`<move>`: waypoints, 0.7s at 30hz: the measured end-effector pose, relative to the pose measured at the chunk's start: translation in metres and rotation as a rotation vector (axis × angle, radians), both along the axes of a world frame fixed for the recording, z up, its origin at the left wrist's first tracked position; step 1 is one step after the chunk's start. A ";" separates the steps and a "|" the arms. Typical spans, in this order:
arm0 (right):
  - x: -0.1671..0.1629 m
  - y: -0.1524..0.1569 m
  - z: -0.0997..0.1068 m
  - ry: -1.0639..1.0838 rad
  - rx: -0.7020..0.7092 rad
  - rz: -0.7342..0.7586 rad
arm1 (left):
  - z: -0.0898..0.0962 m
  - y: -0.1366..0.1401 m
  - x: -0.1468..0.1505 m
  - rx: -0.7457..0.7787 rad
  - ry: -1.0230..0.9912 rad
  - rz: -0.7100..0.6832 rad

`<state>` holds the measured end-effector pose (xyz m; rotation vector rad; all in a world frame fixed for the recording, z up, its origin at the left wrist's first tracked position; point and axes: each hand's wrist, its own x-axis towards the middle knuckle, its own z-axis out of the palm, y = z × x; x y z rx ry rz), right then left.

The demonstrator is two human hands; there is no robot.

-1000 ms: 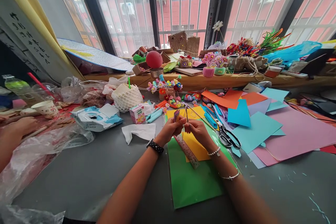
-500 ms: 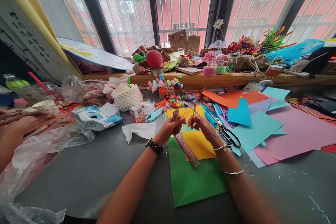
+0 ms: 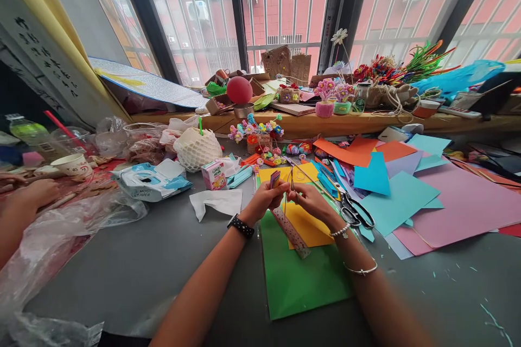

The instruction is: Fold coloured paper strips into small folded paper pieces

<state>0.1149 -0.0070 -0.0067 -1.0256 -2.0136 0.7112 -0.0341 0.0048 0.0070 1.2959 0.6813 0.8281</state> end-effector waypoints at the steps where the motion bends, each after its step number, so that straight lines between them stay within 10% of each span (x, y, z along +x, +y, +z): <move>1: 0.000 0.000 0.000 0.008 0.001 -0.005 | 0.000 0.000 0.000 0.001 0.006 -0.005; 14: 0.003 0.001 -0.001 0.238 -0.074 -0.165 | -0.006 0.004 0.000 0.031 0.013 0.033; 21: 0.000 -0.002 -0.001 -0.004 -0.045 -0.024 | -0.003 0.002 0.000 -0.025 -0.038 0.038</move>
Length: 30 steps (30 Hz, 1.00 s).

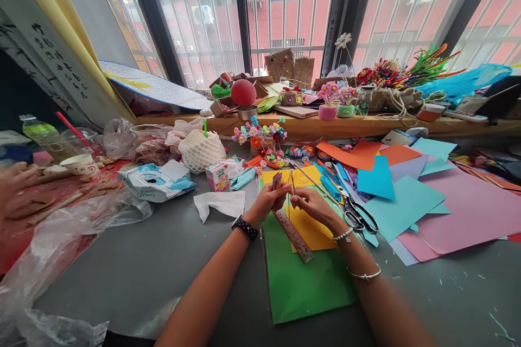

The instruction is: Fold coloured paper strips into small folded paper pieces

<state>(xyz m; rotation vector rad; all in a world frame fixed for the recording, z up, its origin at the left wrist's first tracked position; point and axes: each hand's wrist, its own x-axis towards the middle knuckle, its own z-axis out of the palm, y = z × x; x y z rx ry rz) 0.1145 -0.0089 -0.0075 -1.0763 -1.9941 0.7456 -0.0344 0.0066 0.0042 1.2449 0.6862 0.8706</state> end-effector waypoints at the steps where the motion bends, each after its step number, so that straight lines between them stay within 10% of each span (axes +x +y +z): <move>1: -0.001 0.000 -0.001 -0.015 0.010 0.009 | 0.000 0.000 0.000 -0.005 -0.003 -0.002; 30: -0.005 -0.003 -0.001 0.037 0.053 0.039 | 0.000 0.001 -0.002 -0.036 -0.054 -0.034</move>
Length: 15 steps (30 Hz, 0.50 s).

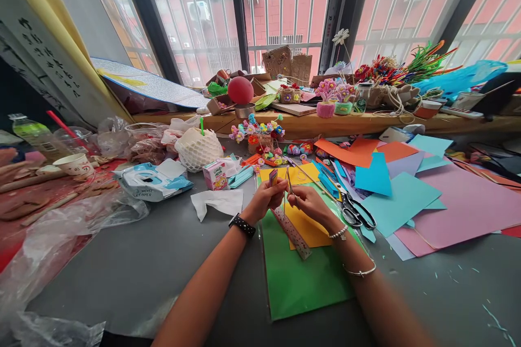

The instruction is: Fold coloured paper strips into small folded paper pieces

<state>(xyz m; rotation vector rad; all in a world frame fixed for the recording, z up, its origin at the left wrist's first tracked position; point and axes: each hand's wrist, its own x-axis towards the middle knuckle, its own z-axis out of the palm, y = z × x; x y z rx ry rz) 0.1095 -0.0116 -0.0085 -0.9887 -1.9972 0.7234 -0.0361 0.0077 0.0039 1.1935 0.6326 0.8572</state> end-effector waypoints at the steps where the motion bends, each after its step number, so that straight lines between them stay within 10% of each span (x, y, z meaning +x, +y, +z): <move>1: 0.000 0.000 0.001 0.003 0.001 0.000 | 0.000 0.000 0.000 0.000 0.000 -0.007; 15: 0.001 0.003 -0.001 0.005 0.011 -0.057 | 0.000 0.002 -0.001 0.001 -0.007 0.009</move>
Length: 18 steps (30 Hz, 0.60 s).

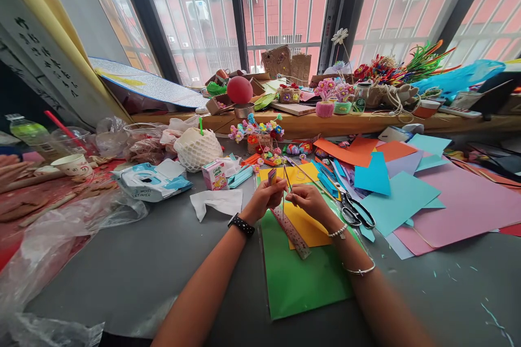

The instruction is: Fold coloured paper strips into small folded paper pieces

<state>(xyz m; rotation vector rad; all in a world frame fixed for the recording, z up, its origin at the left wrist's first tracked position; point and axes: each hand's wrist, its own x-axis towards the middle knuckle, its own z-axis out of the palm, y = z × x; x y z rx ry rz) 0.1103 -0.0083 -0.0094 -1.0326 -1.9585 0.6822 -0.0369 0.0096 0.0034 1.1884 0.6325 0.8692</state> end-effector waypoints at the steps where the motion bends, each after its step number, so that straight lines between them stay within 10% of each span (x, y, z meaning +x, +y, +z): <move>1: 0.000 0.000 0.000 0.003 0.004 -0.002 | 0.000 0.000 0.000 0.004 -0.009 0.005; 18: 0.001 0.000 0.000 0.029 0.013 0.001 | 0.000 -0.001 0.000 0.006 0.017 -0.038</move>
